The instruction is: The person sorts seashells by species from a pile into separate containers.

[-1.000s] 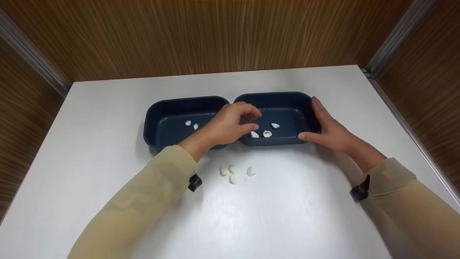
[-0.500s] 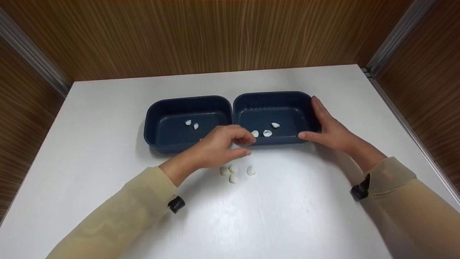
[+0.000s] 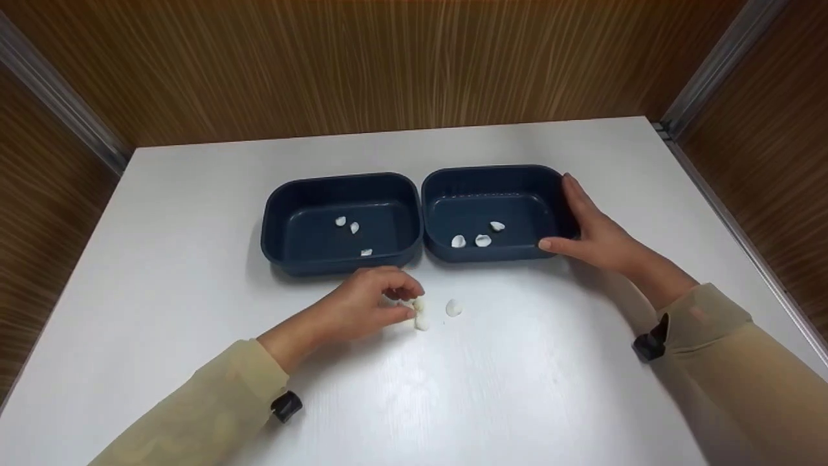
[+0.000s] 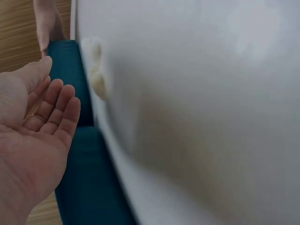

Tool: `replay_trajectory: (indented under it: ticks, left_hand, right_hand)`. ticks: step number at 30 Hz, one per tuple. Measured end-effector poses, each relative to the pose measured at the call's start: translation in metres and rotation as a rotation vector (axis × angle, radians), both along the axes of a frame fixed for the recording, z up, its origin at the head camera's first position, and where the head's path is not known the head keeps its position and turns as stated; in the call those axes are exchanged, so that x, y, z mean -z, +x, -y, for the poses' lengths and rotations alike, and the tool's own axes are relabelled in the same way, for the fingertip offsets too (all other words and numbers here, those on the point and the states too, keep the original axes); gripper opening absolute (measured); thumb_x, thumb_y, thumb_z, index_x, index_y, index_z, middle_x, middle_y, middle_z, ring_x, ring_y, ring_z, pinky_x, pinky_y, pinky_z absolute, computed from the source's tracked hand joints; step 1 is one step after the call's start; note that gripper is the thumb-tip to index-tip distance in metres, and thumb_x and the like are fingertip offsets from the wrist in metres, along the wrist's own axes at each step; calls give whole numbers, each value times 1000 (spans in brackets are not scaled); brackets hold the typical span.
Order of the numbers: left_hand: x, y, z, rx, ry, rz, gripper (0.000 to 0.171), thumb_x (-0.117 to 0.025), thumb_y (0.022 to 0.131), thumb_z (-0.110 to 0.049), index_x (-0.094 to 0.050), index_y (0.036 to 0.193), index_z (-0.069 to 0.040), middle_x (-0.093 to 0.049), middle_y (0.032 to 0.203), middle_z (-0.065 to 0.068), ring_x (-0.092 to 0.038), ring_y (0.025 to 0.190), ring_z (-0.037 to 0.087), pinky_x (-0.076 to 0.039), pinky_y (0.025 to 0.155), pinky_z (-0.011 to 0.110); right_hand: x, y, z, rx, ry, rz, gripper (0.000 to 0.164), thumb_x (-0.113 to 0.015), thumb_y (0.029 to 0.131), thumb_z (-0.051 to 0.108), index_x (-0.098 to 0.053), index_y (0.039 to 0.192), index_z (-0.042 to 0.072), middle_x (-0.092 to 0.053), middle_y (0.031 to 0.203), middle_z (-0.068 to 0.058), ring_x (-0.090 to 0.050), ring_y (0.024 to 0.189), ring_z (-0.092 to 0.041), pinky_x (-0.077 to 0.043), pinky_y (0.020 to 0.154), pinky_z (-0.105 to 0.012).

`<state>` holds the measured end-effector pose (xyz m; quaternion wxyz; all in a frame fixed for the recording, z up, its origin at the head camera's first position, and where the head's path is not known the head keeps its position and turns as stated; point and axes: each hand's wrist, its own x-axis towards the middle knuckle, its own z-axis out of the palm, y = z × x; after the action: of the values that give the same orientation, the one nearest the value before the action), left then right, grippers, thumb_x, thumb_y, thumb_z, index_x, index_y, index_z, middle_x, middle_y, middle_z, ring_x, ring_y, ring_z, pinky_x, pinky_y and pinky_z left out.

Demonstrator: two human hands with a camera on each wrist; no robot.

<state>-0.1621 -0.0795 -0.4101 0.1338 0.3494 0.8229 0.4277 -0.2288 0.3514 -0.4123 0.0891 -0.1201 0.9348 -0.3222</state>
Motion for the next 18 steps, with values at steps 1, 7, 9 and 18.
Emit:
replay_trajectory:
  ticks: [1, 7, 9, 18]
  left_hand:
    - [2, 1, 2, -6, 4, 6, 22, -78, 95, -4, -74, 117, -1, -72, 112, 11, -68, 104, 27, -56, 97, 38]
    - [11, 4, 12, -49, -2, 9, 23, -79, 94, -5, -75, 116, -2, -70, 111, 11, -66, 104, 27, -55, 97, 41]
    - [14, 4, 14, -57, -8, 4, 23, -79, 93, -5, -75, 116, -2, -69, 110, 11, -65, 104, 27, -55, 96, 41]
    - [26, 1, 15, -79, -22, -19, 25, -79, 91, -4, -75, 116, -4, -66, 109, 8, -63, 102, 22, -53, 94, 36]
  right_hand:
    - [0, 0, 0, 2, 3, 1, 119, -77, 95, 51, 12, 170, 25, 15, 176, 5, 8, 163, -25, -7, 128, -61]
    - [0, 0, -1, 1, 10, 0, 119, -77, 95, 50, 11, 170, 24, 14, 177, 4, 7, 163, -26, -8, 127, -61]
    - [0, 0, -1, -2, 11, -3, 118, -77, 95, 49, 11, 170, 23, 14, 177, 3, 7, 163, -26, -8, 127, -62]
    - [-1, 0, -1, -1, 14, 2, 118, -77, 95, 49, 11, 170, 23, 15, 177, 3, 7, 163, -27, -8, 127, -62]
